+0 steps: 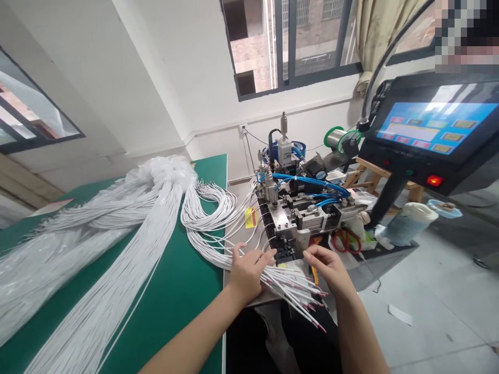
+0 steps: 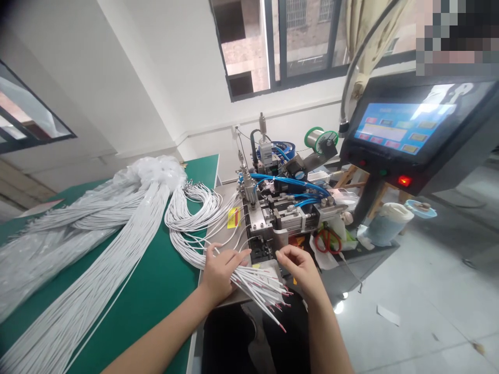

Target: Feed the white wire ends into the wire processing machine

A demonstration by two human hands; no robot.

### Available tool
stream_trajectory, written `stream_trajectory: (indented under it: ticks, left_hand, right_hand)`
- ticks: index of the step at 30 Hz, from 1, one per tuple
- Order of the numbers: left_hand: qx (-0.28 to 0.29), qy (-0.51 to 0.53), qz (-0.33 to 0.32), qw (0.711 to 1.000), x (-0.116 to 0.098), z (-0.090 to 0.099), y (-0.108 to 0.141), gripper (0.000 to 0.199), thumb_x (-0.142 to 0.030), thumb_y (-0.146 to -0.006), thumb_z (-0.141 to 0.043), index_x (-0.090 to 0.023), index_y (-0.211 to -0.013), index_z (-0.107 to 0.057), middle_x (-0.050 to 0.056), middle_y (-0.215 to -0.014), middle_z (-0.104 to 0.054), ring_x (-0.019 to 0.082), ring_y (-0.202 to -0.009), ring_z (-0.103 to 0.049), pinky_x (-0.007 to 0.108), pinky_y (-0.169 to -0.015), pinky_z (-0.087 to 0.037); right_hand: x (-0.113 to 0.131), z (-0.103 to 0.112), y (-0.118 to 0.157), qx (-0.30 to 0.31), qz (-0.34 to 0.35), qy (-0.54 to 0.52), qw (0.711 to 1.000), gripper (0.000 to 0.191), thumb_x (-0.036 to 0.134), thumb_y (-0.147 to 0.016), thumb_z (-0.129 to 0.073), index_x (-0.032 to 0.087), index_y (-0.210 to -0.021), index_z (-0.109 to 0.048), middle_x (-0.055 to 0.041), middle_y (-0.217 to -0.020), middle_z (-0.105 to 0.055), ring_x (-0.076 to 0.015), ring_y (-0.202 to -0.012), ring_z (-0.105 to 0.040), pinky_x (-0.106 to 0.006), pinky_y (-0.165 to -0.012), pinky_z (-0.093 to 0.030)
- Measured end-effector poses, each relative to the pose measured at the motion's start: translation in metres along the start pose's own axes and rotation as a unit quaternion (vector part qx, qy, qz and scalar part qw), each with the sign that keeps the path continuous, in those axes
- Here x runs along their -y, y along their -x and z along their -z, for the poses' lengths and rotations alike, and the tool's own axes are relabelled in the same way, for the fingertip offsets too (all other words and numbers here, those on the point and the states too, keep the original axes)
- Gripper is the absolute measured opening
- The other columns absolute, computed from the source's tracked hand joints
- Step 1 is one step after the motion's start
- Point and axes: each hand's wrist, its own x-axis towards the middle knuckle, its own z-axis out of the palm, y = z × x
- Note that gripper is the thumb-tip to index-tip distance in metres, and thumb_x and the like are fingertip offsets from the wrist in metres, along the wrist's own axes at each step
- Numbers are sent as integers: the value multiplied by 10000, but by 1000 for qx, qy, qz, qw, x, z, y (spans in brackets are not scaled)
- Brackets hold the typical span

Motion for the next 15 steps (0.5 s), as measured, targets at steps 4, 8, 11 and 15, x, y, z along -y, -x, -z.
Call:
stream_trajectory:
  ticks: [4, 8, 11, 15]
  left_hand:
    - [2, -3, -7, 1000, 2, -1, 3, 309, -272, -872, -445, -238, -1135, -603, -5, -738, -675, 137, -664, -597, 398, -920, -233]
    - [1, -23, -11, 1000, 1, -1, 1, 306, -289, -889, -402, -237, -1090, -626, -1, -689, -661, 135, -627, -576, 386, -912, -247]
    - [3, -22, -19, 1000, 0, -1, 1, 312, -327, -896, -402, -234, -1083, -633, 6, -696, -662, 137, -632, -578, 383, -908, -255]
    - [2, -28, -25, 999, -1, 0, 1, 321, -334, -893, -426, -234, -1123, -626, 20, -793, -692, 145, -712, -614, 384, -921, -258]
  right_hand:
    - [17, 5, 8, 123, 79, 86, 986, 207, 375, -815, -658, 174, -781, -693, -45, -755, -626, -157, -677, -541, -258, -598, -396]
    - [27, 3, 10, 144, 133, 133, 971, 150, 317, -840, -640, 201, -870, -731, -65, -830, -672, -166, -729, -590, -258, -620, -431]
    - [26, -2, 9, 120, 170, 130, 969, 120, 288, -837, -645, 209, -863, -731, -69, -821, -681, -189, -774, -609, -293, -697, -464]
    - [17, -11, 5, 46, 198, 122, 972, 107, 281, -832, -639, 208, -791, -707, -69, -781, -667, -202, -744, -598, -322, -687, -466]
